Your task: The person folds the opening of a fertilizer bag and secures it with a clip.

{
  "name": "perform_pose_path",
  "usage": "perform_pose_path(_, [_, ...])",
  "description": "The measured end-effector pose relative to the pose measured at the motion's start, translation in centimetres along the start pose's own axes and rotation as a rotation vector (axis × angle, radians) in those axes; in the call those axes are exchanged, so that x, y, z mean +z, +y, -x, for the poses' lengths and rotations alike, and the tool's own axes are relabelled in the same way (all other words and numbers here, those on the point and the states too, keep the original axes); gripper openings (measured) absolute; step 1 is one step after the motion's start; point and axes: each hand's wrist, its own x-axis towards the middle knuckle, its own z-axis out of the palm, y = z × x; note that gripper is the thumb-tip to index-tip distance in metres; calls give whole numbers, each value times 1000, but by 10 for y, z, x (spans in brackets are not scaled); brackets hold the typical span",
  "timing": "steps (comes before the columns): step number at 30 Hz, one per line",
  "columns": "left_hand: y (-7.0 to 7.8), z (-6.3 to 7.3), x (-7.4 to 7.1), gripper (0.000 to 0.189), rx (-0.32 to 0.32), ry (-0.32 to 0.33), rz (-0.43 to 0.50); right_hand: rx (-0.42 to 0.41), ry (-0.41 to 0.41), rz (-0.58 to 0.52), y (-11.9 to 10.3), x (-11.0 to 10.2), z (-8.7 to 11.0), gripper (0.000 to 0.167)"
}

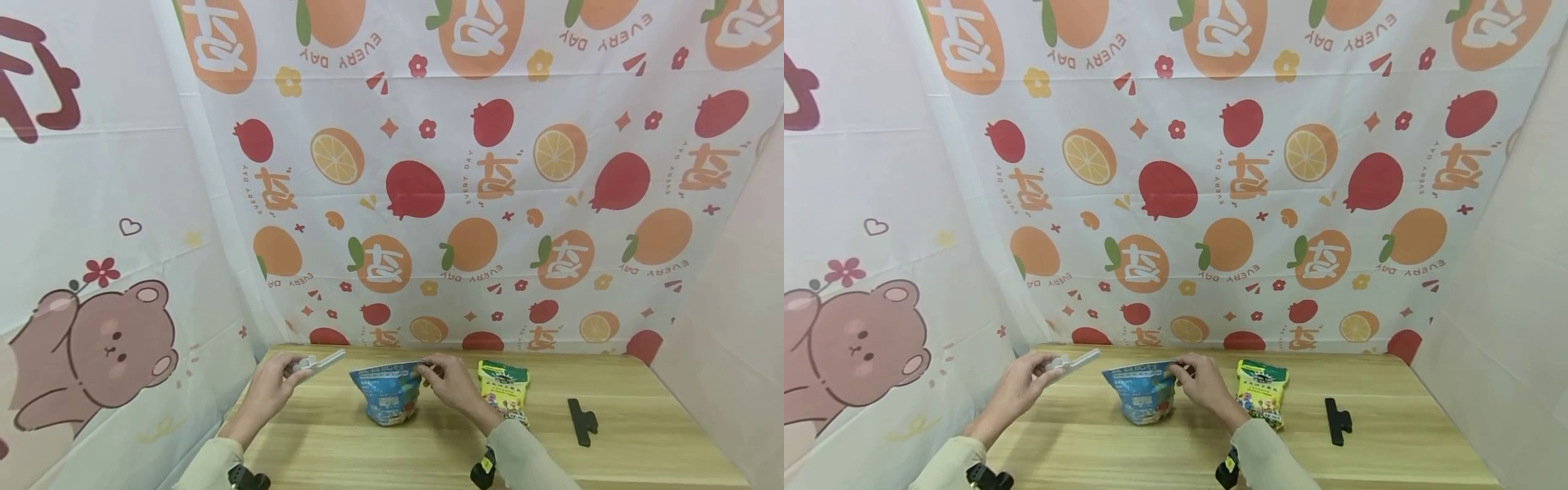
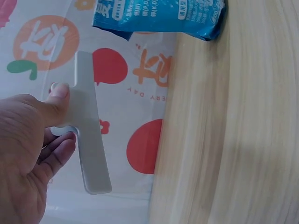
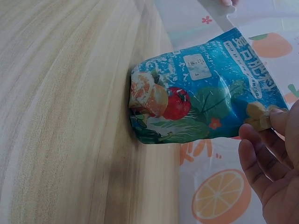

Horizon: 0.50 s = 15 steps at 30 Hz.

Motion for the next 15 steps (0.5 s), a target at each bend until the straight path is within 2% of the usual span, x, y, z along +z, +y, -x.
perform_pose_path(5, [5, -1, -2, 24, 38, 24, 14, 15, 6, 0, 1, 1, 0, 17])
perform_pose_path(15, [12, 2, -2, 16, 155, 96, 61, 11, 2, 6, 2, 2, 0, 18])
